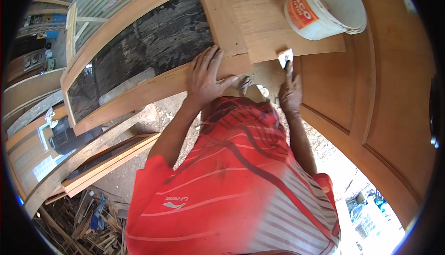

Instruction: The person picks up a wooden window frame containing a glass pane, moves it to a workbench, and applies putty to the joints between the wood and glass using a putty knife and their fingers.

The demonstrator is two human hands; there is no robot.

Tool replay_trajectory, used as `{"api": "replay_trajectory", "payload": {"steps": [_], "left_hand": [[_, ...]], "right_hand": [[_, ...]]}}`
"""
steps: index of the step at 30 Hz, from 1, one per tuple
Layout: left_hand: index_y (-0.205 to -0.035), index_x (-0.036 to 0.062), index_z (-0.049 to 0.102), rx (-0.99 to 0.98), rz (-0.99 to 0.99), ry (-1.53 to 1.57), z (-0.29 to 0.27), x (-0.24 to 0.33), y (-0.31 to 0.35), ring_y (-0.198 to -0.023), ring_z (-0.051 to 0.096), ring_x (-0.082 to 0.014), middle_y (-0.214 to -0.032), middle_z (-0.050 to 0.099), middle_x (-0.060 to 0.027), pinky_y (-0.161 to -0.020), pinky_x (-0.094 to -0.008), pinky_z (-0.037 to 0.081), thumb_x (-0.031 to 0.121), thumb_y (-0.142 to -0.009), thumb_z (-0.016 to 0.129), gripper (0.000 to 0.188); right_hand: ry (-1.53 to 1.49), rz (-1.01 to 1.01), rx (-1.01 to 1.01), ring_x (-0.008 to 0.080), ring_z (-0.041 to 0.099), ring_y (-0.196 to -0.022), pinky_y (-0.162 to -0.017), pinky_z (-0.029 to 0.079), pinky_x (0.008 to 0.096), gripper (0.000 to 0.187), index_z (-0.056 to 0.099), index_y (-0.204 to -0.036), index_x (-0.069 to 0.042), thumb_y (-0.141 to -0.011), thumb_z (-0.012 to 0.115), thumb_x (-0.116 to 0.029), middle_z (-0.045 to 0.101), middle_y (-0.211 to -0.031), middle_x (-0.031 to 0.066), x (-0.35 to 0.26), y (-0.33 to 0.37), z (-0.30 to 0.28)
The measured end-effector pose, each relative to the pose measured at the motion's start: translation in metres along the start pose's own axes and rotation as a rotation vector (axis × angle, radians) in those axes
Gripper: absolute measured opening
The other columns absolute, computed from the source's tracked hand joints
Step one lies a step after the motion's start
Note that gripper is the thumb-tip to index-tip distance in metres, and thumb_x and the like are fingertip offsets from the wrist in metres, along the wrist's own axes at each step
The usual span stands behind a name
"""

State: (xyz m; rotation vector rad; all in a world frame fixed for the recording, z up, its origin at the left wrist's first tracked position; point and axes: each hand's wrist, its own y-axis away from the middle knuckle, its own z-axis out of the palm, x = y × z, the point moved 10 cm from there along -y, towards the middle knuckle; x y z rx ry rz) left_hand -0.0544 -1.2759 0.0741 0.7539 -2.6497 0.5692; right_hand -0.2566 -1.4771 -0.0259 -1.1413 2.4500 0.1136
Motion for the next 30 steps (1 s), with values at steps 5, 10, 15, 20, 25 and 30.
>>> {"api": "replay_trajectory", "payload": {"steps": [5, 10, 15, 20, 25, 30], "left_hand": [[-0.143, -0.0016, 0.057, -0.021, 0.042, 0.014, -0.001, 0.011, 0.006, -0.137, 0.055, -0.0397, -0.149, 0.056, -0.0219, -0.115, -0.0519, 0.041, 0.038, -0.076, 0.089, 0.084], [-0.147, -0.0028, 0.052, -0.037, 0.037, 0.058, 0.001, -0.002, 0.001, -0.14, 0.052, -0.0401, -0.153, 0.052, -0.0231, -0.116, -0.0522, 0.04, 0.031, -0.08, 0.088, 0.083], [-0.152, 0.0011, 0.049, -0.106, 0.071, 0.195, -0.001, -0.015, 0.007, -0.145, 0.046, -0.0411, -0.157, 0.047, -0.0233, -0.121, -0.0538, 0.034, 0.033, -0.078, 0.089, 0.09], [-0.156, 0.01, 0.046, -0.31, -0.031, -0.008, -0.029, -0.042, 0.035, -0.153, 0.032, -0.0417, -0.162, 0.041, -0.0189, -0.124, -0.0604, 0.021, 0.041, -0.073, 0.09, 0.099], [-0.158, 0.0108, 0.045, -0.287, -0.056, -0.142, -0.049, -0.083, 0.073, -0.151, 0.035, -0.0415, -0.161, 0.041, -0.0182, -0.122, -0.0595, 0.026, 0.044, -0.073, 0.089, 0.101], [-0.157, 0.0105, 0.046, -0.259, 0.02, -0.223, -0.047, -0.09, 0.063, -0.146, 0.041, -0.0416, -0.161, 0.041, -0.02, -0.118, -0.0559, 0.032, 0.045, -0.084, 0.081, 0.088]], "right_hand": [[-0.009, 0.435, -0.662, 0.0435, 0.071, -0.098, -0.078, 0.055, 0.0539, 0.08, 0.028, -0.163, -0.047, -0.096, 0.066, -0.025, 0.068, -0.11, 0.0284, 0.14, 0.195, 0.143], [-0.088, 0.508, -0.15, 0.0458, 0.069, -0.091, -0.079, 0.055, 0.0537, 0.058, 0.049, -0.157, -0.022, -0.101, 0.051, -0.011, 0.067, -0.115, 0.0292, 0.117, 0.16, 0.03], [-0.127, 0.259, 0.239, 0.0435, 0.068, -0.099, -0.085, 0.055, 0.0485, 0.051, 0.053, -0.154, -0.012, -0.104, 0.054, -0.014, 0.066, -0.114, 0.0267, -0.003, 0.05, -0.069], [-0.132, 0.225, 0.247, 0.0404, 0.068, -0.096, -0.084, 0.055, 0.0471, 0.05, 0.055, -0.152, -0.011, -0.102, 0.057, -0.013, 0.065, -0.111, 0.0236, -0.032, 0.016, -0.068], [-0.026, 0.229, 0.266, 0.0409, 0.069, -0.101, -0.082, 0.057, 0.0485, 0.045, 0.064, -0.143, -0.011, -0.098, 0.063, -0.012, 0.066, -0.118, 0.0211, -0.041, -0.006, -0.069], [0.036, 0.125, 0.291, 0.036, 0.07, -0.087, -0.074, 0.057, 0.0463, 0.038, 0.068, -0.136, -0.01, -0.098, 0.064, -0.014, 0.068, -0.105, 0.0176, -0.066, -0.064, -0.083]]}}
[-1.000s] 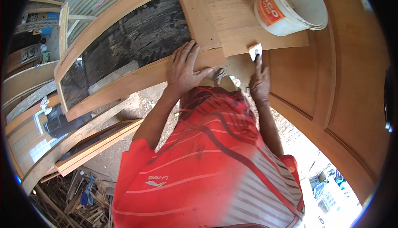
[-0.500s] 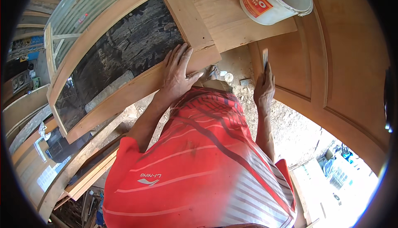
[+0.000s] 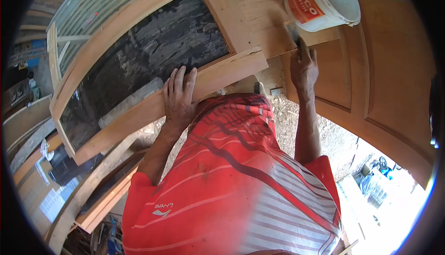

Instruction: The person picks up a wooden window frame containing a glass pane, moves it to a workbench, and applies putty to the joints between the wood and glass using a putty knife and their fingers.

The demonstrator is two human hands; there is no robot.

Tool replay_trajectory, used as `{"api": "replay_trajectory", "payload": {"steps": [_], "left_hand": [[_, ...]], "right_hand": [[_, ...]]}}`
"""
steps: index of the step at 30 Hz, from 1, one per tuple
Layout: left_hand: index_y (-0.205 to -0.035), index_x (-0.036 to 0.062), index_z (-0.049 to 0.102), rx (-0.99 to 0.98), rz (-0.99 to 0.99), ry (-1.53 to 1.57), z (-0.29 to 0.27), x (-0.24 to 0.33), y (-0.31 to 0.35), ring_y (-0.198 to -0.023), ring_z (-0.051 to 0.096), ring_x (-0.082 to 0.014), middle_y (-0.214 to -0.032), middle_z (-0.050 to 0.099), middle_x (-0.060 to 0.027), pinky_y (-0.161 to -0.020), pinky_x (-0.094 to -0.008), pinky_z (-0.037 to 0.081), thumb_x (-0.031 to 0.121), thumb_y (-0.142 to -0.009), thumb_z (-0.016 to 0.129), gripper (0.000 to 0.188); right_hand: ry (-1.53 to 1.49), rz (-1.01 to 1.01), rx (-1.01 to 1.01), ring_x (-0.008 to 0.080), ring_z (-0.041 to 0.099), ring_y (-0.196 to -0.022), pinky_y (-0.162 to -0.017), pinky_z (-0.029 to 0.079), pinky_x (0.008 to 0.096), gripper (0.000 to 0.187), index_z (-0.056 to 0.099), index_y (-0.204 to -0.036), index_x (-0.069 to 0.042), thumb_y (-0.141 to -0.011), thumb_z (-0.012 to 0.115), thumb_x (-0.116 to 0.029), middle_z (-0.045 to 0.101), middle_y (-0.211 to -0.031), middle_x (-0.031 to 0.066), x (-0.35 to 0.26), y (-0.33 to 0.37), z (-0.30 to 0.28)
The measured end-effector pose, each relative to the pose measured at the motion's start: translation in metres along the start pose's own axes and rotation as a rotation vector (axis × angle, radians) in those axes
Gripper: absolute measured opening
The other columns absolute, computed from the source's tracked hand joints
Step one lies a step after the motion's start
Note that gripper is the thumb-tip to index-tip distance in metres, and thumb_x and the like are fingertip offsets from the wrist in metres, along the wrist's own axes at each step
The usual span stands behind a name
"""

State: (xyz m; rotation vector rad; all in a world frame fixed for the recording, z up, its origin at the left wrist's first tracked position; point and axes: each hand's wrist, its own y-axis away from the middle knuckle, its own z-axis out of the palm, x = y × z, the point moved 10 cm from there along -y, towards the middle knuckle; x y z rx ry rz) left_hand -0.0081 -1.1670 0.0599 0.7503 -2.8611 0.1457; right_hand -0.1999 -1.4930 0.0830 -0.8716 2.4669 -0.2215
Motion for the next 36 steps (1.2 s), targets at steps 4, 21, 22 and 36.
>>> {"api": "replay_trajectory", "payload": {"steps": [4, 21, 22, 36], "left_hand": [[-0.157, 0.0098, 0.045, 0.064, -0.021, 0.029, -0.006, 0.004, -0.004, -0.145, 0.041, -0.0434, -0.159, 0.043, -0.021, -0.118, -0.057, 0.033, 0.041, -0.09, 0.076, 0.08], [-0.158, 0.0064, 0.04, -0.251, -0.184, -0.085, 0.023, 0.011, -0.016, -0.155, 0.021, -0.0548, -0.17, 0.022, -0.0277, -0.12, -0.0718, 0.023, -0.006, -0.086, 0.061, 0.075], [-0.157, 0.0073, 0.041, -0.266, -0.191, -0.098, 0.025, 0.009, -0.016, -0.155, 0.021, -0.0544, -0.17, 0.022, -0.0272, -0.121, -0.0713, 0.022, -0.004, -0.09, 0.059, 0.071], [-0.151, 0.0146, 0.052, -0.216, -0.303, -0.079, 0.022, 0.005, -0.019, -0.156, 0.023, -0.0463, -0.169, 0.028, -0.0208, -0.125, -0.0639, 0.022, 0.008, -0.103, 0.057, 0.048]], "right_hand": [[0.016, -0.202, -0.033, 0.0376, 0.07, -0.093, -0.081, 0.056, 0.0477, 0.033, 0.071, -0.128, -0.008, -0.095, 0.068, -0.014, 0.071, -0.11, 0.0172, -0.022, -0.034, 0.018], [0.237, -0.458, -0.633, 0.0276, 0.074, -0.084, -0.073, 0.057, 0.0428, 0.021, 0.073, -0.109, 0.001, -0.098, 0.066, -0.015, 0.072, -0.088, 0.0191, -0.003, -0.253, -0.041], [0.275, -0.347, -0.861, 0.029, 0.074, -0.083, -0.072, 0.057, 0.044, 0.02, 0.073, -0.106, 0.001, -0.097, 0.066, -0.015, 0.073, -0.088, 0.0187, -0.005, -0.251, -0.02], [0.716, -0.516, -1.182, 0.0365, 0.075, -0.096, -0.084, 0.06, 0.0472, 0.021, 0.072, -0.111, 0.0, -0.095, 0.064, -0.008, 0.076, -0.101, 0.0213, 0.027, -0.261, 0.053]]}}
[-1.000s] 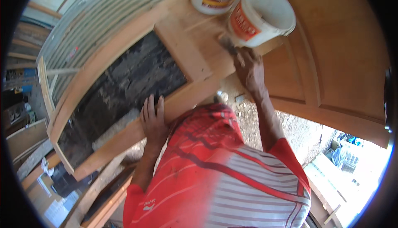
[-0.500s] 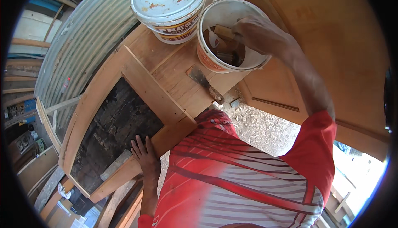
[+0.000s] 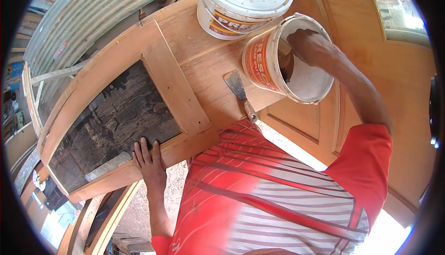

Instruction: The person picks up a wooden window frame containing a glass pane, moves it to a workbench, and applies putty to the joints between the wood and glass using a putty knife and their fingers.

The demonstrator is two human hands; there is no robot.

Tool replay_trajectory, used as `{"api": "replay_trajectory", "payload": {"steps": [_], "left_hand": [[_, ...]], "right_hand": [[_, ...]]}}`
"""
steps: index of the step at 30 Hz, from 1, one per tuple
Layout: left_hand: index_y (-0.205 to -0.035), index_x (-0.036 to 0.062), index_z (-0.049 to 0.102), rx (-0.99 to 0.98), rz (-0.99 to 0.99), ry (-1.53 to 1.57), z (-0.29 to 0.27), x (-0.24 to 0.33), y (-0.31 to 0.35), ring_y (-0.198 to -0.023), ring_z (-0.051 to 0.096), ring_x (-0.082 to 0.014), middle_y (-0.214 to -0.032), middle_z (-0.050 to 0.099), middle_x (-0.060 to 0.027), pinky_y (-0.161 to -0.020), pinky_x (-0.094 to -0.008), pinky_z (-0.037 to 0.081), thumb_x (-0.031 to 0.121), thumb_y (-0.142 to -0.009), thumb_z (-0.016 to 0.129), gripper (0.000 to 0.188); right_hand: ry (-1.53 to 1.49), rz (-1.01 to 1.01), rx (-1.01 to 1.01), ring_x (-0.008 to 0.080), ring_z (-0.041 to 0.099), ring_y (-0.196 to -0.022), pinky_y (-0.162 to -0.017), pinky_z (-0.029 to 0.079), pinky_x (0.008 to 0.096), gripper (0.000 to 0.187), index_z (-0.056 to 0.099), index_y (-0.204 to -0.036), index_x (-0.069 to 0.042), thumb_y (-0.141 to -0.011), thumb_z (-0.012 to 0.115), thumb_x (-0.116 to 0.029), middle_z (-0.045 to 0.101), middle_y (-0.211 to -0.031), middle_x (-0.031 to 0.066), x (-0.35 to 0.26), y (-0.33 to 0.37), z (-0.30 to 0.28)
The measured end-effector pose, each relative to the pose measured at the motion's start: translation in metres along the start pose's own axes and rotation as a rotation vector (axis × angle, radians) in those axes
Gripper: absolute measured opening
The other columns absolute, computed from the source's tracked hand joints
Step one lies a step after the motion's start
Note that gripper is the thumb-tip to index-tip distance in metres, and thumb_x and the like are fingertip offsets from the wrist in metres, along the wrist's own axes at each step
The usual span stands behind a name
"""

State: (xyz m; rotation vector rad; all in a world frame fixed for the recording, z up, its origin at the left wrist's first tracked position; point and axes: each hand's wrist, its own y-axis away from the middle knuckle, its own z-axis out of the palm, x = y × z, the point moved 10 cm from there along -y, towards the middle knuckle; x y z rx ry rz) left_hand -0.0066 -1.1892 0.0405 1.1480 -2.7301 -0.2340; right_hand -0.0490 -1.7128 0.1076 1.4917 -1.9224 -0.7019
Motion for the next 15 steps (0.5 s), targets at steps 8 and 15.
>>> {"api": "replay_trajectory", "payload": {"steps": [8, 15], "left_hand": [[-0.149, 0.0146, 0.053, 0.031, 0.003, 0.011, 0.0, 0.001, -0.001, -0.155, 0.027, -0.046, -0.169, 0.029, -0.0205, -0.124, -0.064, 0.024, 0.009, -0.103, 0.058, 0.046], [-0.149, 0.0144, 0.052, 0.081, 0.037, 0.016, -0.007, 0.007, -0.001, -0.155, 0.026, -0.0456, -0.169, 0.03, -0.0206, -0.124, -0.064, 0.025, 0.008, -0.103, 0.056, 0.047]], "right_hand": [[-0.179, 0.077, 0.002, 0.0386, 0.075, -0.097, -0.085, 0.06, 0.0481, 0.017, 0.069, -0.11, 0.001, -0.097, 0.062, -0.007, 0.076, -0.103, 0.0219, -0.007, -0.015, 0.006], [-0.297, 0.099, 0.11, 0.0392, 0.073, -0.103, -0.087, 0.059, 0.0489, 0.027, 0.063, -0.122, 0.001, -0.097, 0.064, -0.009, 0.075, -0.108, 0.0238, 0.003, -0.021, 0.012]]}}
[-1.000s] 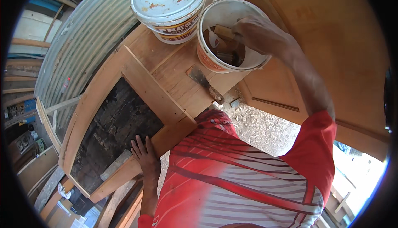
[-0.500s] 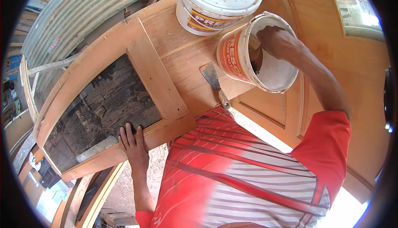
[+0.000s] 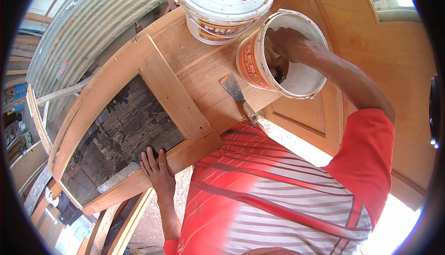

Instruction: The person picks up a wooden window frame containing a glass pane, moves it to a workbench, and applies putty to the joints between the wood and glass using a putty knife and their fingers.

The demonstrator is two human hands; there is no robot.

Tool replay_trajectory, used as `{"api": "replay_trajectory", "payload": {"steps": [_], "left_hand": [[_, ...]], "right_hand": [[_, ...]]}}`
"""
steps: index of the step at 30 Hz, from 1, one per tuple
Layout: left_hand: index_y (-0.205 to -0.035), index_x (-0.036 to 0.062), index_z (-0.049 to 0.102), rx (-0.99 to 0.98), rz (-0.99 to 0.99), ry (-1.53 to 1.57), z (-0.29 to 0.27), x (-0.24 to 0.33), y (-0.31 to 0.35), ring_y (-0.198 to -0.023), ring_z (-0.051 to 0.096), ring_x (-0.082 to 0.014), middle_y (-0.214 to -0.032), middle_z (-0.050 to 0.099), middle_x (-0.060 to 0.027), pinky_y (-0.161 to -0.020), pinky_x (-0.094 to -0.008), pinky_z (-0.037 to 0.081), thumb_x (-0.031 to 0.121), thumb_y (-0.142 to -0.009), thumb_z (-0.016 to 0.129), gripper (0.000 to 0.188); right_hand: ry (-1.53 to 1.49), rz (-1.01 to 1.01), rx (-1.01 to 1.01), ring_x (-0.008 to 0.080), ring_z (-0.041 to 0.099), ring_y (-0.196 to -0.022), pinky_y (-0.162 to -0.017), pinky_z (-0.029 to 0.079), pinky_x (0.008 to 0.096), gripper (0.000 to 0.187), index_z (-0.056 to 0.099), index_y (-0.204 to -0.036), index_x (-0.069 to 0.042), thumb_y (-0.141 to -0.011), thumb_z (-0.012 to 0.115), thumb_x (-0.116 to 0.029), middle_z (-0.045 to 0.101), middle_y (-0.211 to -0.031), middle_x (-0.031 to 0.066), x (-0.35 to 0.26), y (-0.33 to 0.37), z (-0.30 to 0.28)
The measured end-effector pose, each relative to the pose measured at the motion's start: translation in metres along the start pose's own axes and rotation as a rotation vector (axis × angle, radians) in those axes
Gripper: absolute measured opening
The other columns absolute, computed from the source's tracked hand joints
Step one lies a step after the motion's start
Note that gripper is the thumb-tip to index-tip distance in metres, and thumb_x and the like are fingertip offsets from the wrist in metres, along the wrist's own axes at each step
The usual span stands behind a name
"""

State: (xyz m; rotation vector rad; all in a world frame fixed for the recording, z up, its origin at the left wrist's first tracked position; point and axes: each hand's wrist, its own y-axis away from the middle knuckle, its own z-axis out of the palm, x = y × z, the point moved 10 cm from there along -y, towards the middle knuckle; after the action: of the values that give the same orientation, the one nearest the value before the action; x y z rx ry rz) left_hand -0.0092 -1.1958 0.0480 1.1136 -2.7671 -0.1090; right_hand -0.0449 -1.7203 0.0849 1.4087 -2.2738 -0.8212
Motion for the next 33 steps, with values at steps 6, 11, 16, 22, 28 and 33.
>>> {"api": "replay_trajectory", "payload": {"steps": [6, 11, 16, 22, 28, 33], "left_hand": [[-0.15, 0.0147, 0.052, -0.013, -0.012, -0.001, 0.0, -0.001, 0.0, -0.156, 0.026, -0.0455, -0.169, 0.03, -0.0203, -0.124, -0.0641, 0.024, 0.007, -0.101, 0.057, 0.05], [-0.149, 0.016, 0.053, -0.02, -0.054, 0.016, -0.002, -0.003, -0.001, -0.156, 0.025, -0.0444, -0.169, 0.031, -0.0188, -0.125, -0.0628, 0.023, 0.007, -0.099, 0.06, 0.051], [-0.147, 0.0158, 0.055, -0.009, -0.072, 0.03, -0.004, -0.002, -0.002, -0.157, 0.026, -0.0435, -0.169, 0.032, -0.0187, -0.125, -0.0622, 0.023, 0.008, -0.098, 0.061, 0.05], [-0.146, 0.0147, 0.056, -0.007, -0.08, 0.03, -0.002, -0.002, -0.001, -0.156, 0.027, -0.0431, -0.168, 0.033, -0.0192, -0.125, -0.0621, 0.024, 0.008, -0.099, 0.06, 0.048], [-0.147, 0.0149, 0.055, 0.015, -0.081, 0.024, -0.004, -0.003, -0.002, -0.155, 0.028, -0.043, -0.167, 0.034, -0.0194, -0.125, -0.0624, 0.024, 0.009, -0.099, 0.059, 0.048], [-0.148, 0.0152, 0.055, 0.023, -0.095, 0.019, -0.003, -0.004, -0.003, -0.155, 0.029, -0.0431, -0.167, 0.035, -0.0189, -0.125, -0.0626, 0.024, 0.009, -0.099, 0.059, 0.049]], "right_hand": [[0.077, -0.021, -0.064, 0.0376, 0.073, -0.107, -0.089, 0.059, 0.0489, 0.03, 0.061, -0.127, -0.001, -0.098, 0.062, -0.008, 0.074, -0.111, 0.0234, -0.007, 0.006, 0.001], [-0.164, 0.101, -0.04, 0.0353, 0.073, -0.105, -0.087, 0.059, 0.0477, 0.027, 0.065, -0.124, -0.002, -0.099, 0.058, -0.007, 0.075, -0.109, 0.0209, -0.006, 0.014, -0.003], [0.149, -0.042, -0.116, 0.033, 0.074, -0.105, -0.085, 0.06, 0.0458, 0.026, 0.069, -0.12, -0.005, -0.096, 0.063, -0.008, 0.074, -0.111, 0.0192, -0.011, 0.012, -0.001], [0.418, -0.296, 0.11, 0.0322, 0.074, -0.105, -0.086, 0.06, 0.0453, 0.029, 0.07, -0.12, -0.009, -0.092, 0.069, -0.016, 0.074, -0.114, 0.0169, -0.032, -0.002, 0.015], [0.066, -0.495, 0.201, 0.0347, 0.075, -0.095, -0.085, 0.06, 0.0464, 0.019, 0.073, -0.104, -0.006, -0.089, 0.068, -0.016, 0.074, -0.103, 0.0193, -0.038, -0.006, 0.007], [-0.053, -0.344, 0.119, 0.0364, 0.075, -0.091, -0.084, 0.06, 0.0465, 0.023, 0.076, -0.101, -0.004, -0.091, 0.066, -0.021, 0.076, -0.102, 0.0231, -0.047, -0.009, 0.007]]}}
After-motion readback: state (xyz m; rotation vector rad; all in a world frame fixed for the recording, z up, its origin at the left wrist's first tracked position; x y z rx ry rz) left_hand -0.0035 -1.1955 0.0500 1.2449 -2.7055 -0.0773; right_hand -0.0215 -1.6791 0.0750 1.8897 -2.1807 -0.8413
